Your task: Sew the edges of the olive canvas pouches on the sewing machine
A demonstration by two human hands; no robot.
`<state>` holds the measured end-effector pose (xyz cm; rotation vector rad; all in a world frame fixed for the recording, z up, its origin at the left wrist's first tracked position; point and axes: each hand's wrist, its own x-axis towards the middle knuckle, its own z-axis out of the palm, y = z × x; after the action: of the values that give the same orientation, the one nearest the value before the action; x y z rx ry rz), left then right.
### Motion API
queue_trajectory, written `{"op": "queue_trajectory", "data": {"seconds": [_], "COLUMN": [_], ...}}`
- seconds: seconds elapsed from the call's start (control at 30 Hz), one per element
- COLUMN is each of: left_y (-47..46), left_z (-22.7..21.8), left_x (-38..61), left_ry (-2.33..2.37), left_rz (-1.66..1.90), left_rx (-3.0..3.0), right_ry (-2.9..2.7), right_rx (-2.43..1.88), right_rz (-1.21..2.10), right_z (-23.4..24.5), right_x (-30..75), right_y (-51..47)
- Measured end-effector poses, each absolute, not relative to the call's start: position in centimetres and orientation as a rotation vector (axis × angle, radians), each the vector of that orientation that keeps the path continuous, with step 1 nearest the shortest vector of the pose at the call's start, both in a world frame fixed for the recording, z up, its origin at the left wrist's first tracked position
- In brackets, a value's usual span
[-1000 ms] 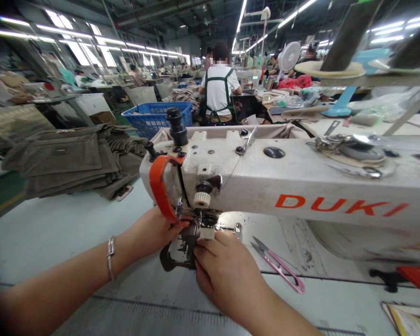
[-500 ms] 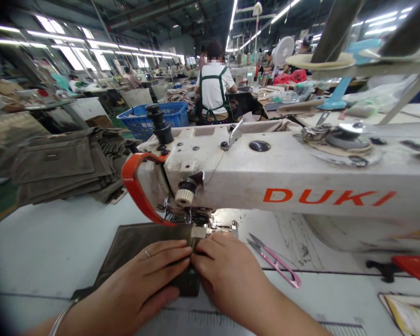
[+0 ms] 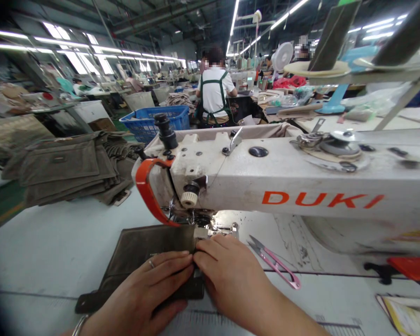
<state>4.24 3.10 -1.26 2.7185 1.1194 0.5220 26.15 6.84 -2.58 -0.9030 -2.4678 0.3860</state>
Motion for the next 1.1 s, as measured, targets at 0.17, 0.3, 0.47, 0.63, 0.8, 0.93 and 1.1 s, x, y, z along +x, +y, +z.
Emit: {"op": "queue_trajectory", "data": {"seconds": [0.17, 0.3, 0.47, 0.63, 0.8, 0.93, 1.1], "left_y": [3.1, 3.9, 5.4, 7.2, 9.0, 10.0, 10.6], "left_z": [-1.6, -1.1, -0.8, -1.2, -1.3, -1.2, -1.6], "left_x": [4.5, 4.7, 4.6, 4.2, 4.1, 4.2, 3.4], "left_ry": [1.14, 1.133, 1.094, 1.025, 1.004, 1.005, 1.023], "left_rz": [0.658, 0.655, 0.615, 0.594, 0.593, 0.545, 0.559], "left_rx": [2.567, 2.511, 2.494, 2.559, 2.607, 2.64, 2.709], "right_ry": [-2.484, -2.449, -2.427, -2.428, -2.48, -2.465, -2.357], "right_rx": [-0.88, -0.883, -0.912, -1.0, -1.129, -1.182, -1.185], "right_rz": [0.422, 0.374, 0.331, 0.338, 0.336, 0.347, 0.379], "right_z": [-2.7, -3.0, -3.2, -3.1, -3.6, -3.8, -3.3], "right_x": [26.1, 26.1, 25.9, 25.7, 25.7, 25.5, 25.5], "right_y": [6.8, 6.7, 6.7, 7.1, 7.5, 7.6, 7.5]}}
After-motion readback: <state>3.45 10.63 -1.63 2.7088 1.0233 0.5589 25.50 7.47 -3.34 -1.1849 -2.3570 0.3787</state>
